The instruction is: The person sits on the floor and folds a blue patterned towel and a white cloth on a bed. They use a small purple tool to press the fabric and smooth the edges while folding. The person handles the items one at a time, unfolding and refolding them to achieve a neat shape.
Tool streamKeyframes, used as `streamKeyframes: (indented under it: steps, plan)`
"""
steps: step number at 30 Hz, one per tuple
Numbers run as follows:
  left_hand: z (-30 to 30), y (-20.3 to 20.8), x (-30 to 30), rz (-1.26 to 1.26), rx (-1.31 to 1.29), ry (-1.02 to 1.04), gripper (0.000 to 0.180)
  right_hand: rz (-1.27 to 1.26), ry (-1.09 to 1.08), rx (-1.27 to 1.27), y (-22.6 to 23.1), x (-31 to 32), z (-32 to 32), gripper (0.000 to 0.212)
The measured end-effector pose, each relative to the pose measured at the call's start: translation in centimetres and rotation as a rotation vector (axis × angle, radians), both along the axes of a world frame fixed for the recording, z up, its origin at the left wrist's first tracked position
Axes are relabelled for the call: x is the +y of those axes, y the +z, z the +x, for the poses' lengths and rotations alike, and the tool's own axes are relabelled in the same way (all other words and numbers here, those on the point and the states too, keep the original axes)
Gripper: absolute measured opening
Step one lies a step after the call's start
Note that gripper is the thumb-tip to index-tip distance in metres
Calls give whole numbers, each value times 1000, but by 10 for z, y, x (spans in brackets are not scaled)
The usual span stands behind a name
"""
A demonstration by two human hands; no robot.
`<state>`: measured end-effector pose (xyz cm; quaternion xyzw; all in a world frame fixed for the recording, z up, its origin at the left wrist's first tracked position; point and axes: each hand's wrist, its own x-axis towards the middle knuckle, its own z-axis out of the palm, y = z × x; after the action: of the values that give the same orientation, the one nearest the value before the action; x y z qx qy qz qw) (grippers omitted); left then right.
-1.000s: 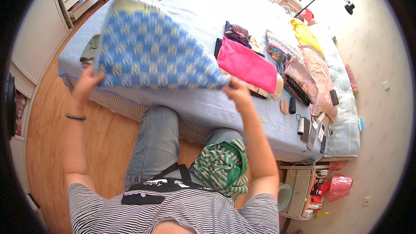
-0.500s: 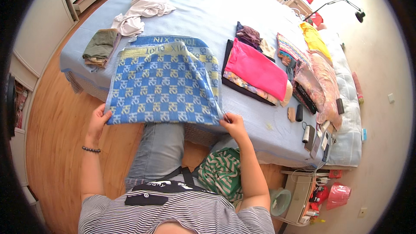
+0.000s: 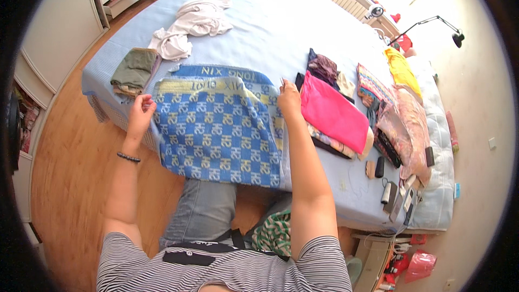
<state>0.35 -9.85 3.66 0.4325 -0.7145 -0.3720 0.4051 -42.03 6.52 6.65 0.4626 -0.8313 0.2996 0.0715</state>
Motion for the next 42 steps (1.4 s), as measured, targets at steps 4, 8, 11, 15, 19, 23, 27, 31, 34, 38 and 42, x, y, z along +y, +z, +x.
streamKeyframes:
  steps: [4, 8, 11, 15, 19, 23, 27, 31, 34, 38, 42]
  plan:
    - [-37, 21, -5, -466, -281, 28, 33, 341, -108, -25, -15, -26, -20, 37]
    - [-73, 20, -13, -420, -265, -238, 29, 419, -2, -106, -11, -36, -1, 26]
    - [-101, 9, -16, -290, -242, -303, 27, 317, -37, 150, 8, -33, 18, 22]
    - [-131, 13, -14, -250, -334, -225, 20, 337, -151, 454, 9, -20, -1, 20]
    - [-139, 16, -14, -357, -347, -205, 12, 88, -85, 211, 4, -23, 14, 13]
    - [-135, 8, -22, -257, -199, -140, 10, -40, 173, -580, 14, -48, 79, 21]
    - [-135, 5, -27, -70, -47, -135, 16, 122, 360, -411, 21, -74, 136, 31]
    - [-136, 2, -29, -56, -45, -156, 16, 158, 357, -383, 13, -90, 148, 34]
    - [-137, 1, -29, -72, -43, -149, 16, 67, 366, -291, -4, -94, 146, 34]
    - [-136, -4, -29, -140, -111, -104, 16, 98, 400, -238, 7, -95, 156, 30]
    - [-139, -4, -28, -204, -110, -91, 14, 145, 407, -170, 8, -101, 162, 24]
